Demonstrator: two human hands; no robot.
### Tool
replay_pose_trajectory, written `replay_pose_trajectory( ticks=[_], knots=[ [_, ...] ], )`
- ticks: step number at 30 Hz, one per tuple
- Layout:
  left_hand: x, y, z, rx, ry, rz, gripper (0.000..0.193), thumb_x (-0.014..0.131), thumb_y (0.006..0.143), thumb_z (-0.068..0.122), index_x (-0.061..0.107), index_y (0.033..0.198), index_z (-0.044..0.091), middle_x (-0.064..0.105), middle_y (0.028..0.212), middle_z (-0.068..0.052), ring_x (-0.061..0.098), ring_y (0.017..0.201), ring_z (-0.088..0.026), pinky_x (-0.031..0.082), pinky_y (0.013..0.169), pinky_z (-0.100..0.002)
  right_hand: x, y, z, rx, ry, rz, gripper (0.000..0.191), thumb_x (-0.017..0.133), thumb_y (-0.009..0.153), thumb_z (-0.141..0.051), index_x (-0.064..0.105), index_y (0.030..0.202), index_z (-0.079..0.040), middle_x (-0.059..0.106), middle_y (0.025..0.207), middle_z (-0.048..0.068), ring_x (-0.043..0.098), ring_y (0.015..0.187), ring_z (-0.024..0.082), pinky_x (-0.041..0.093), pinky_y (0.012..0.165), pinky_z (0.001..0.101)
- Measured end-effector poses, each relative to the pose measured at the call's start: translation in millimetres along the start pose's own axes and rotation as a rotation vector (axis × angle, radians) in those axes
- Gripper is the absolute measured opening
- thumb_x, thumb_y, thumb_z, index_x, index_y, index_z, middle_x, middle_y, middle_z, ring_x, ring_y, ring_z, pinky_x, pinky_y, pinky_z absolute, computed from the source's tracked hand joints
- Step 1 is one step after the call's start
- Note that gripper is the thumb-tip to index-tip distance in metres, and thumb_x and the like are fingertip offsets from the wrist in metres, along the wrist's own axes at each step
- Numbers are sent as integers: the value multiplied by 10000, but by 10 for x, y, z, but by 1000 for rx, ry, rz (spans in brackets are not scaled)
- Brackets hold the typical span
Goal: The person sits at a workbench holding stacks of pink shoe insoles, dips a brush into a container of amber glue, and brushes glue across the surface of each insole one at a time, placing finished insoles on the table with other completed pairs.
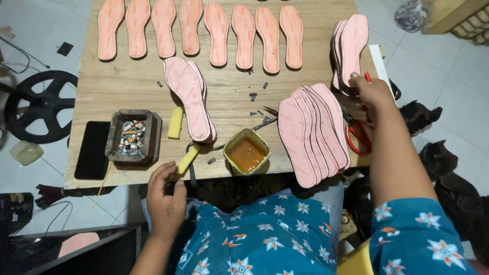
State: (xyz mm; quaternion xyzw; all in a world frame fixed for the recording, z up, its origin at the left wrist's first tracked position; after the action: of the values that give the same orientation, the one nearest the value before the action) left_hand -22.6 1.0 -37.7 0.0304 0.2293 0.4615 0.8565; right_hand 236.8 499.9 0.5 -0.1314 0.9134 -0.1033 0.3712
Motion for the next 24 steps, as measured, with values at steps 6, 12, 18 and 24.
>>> replay_pose_trajectory(
  ticks=[6,12,18,24],
  knots=[
    [-190,-60,212,34,201,76,365,634,865,34,609,1226,-14,607,1345,-182,596,1280,-342,448,1130,-416,11,56,-13,92,400,38,361,752,937,-364,670,1043,-29,685,843,103,597,601,174,364,445,293],
    [-240,-87,497,209,400,208,654,702,853,142,434,1438,22,389,1519,-231,378,1421,-376,283,1250,-455,-90,-471,-166,-44,677,-103,230,745,946,-278,684,985,-59,665,771,44,546,557,127,353,444,263],
    [101,36,658,-35,-577,-226,887,702,952,306,183,1610,16,256,1693,-212,252,1587,-301,158,1296,-450,587,-1928,-211,-247,480,-500,512,763,793,-217,653,1251,-16,649,889,43,588,713,125,467,573,271],
    [314,114,752,-392,-1155,-338,745,659,987,272,353,1547,-113,464,1518,-278,420,1444,-395,279,1263,-528,1020,-2785,-428,-597,158,-759,502,766,833,-241,635,1265,-21,667,1125,87,645,1067,203,498,965,342]
  ],
)
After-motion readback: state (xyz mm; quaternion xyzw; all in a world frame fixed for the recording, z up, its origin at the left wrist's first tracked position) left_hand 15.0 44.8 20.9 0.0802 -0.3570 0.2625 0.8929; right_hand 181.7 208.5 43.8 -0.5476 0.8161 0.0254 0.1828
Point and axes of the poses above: each hand's wrist, its own y-axis towards the middle knuckle, its own x-axis out of the palm, z = x × y, the point moved 2 cm from there along y, towards the middle knuckle
